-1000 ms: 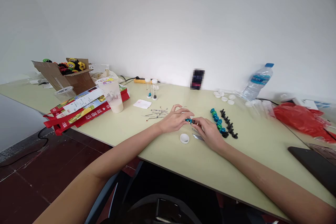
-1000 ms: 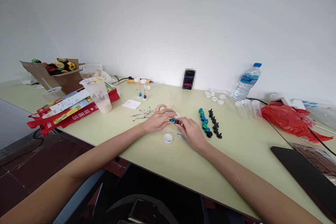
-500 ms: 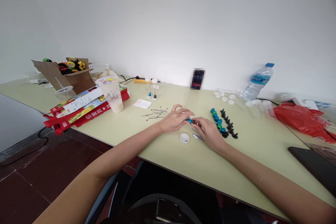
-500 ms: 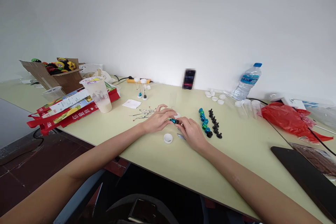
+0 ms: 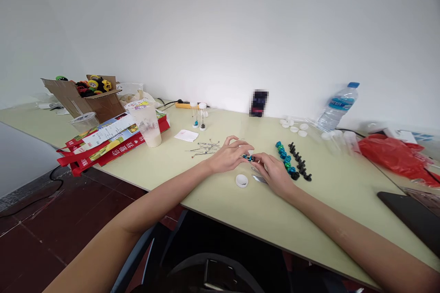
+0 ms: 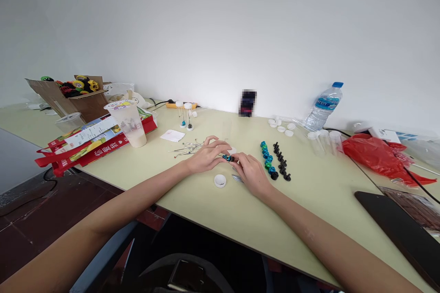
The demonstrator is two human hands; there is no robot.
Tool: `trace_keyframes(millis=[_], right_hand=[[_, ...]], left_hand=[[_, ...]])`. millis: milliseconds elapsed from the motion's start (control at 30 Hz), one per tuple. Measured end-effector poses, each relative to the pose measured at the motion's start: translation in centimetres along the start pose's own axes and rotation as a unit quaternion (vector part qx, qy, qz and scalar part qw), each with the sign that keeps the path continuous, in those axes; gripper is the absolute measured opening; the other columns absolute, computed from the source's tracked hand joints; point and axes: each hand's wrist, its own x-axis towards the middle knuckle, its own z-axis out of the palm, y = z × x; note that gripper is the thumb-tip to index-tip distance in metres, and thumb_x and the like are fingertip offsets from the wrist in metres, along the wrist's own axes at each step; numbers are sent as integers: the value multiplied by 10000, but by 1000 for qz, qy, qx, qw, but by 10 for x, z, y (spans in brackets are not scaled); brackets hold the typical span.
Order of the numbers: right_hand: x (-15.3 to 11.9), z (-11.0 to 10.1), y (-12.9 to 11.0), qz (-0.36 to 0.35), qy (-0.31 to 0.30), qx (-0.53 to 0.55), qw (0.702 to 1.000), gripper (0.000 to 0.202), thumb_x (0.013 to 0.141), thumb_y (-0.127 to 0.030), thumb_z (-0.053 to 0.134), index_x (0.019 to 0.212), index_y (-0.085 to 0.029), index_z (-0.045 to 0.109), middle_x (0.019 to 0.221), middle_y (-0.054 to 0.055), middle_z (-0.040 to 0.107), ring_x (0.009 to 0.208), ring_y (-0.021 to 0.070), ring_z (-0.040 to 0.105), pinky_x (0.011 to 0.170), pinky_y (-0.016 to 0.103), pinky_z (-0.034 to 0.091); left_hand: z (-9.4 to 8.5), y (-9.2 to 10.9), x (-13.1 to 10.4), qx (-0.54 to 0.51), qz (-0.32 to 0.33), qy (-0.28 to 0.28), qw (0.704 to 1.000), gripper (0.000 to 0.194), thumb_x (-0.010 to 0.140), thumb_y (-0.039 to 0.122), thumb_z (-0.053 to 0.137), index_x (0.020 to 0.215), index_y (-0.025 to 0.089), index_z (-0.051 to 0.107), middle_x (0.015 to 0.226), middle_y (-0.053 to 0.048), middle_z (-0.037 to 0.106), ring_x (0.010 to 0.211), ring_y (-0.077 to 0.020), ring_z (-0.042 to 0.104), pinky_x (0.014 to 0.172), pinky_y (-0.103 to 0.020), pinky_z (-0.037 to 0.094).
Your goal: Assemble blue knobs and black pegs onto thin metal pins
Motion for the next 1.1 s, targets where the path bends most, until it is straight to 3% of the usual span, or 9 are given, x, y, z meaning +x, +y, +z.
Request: trace_keyframes(millis=[367, 700, 867, 1100], right_hand=[[0, 1, 1, 2, -5, 3, 1000, 171, 971, -316, 414, 1057, -218, 525, 878, 51, 649, 769, 203, 597, 703, 354, 479], [0, 0, 1, 0, -3, 3, 1000, 192, 973, -327, 398, 1049, -219, 538, 855, 53, 650, 744, 205, 596, 674, 352, 476], [0, 0, 1, 1, -5, 4, 1000, 167, 971, -321, 408, 1022, -217, 528, 859, 51, 643, 755, 207, 596, 682, 350, 472], [-1, 0, 0, 3, -6, 7, 1000, 176, 970, -322, 408, 1044, -221, 531, 874, 46, 649, 769, 204, 608, 706, 352, 479]], left_hand=[[2, -1, -1, 22, 11, 23, 999, 291, 943, 334, 433, 1181, 174, 485, 1027, -82, 688, 1074, -191, 556, 986, -407, 301], [0, -1, 0, 9, 0, 5, 1000, 360, 929, 346, 462, 1252, 188, 449, 1003, -66, 700, 1125, -197, 529, 993, -410, 296], [-2, 0, 1, -14, 6, -19, 1000, 320, 962, 286, 383, 1257, 177, 439, 1128, -99, 666, 1154, -186, 524, 1033, -414, 266], [1, -1, 0, 5, -8, 3, 1000, 307, 949, 342, 411, 1193, 174, 494, 1082, -110, 674, 1088, -201, 547, 998, -415, 293]])
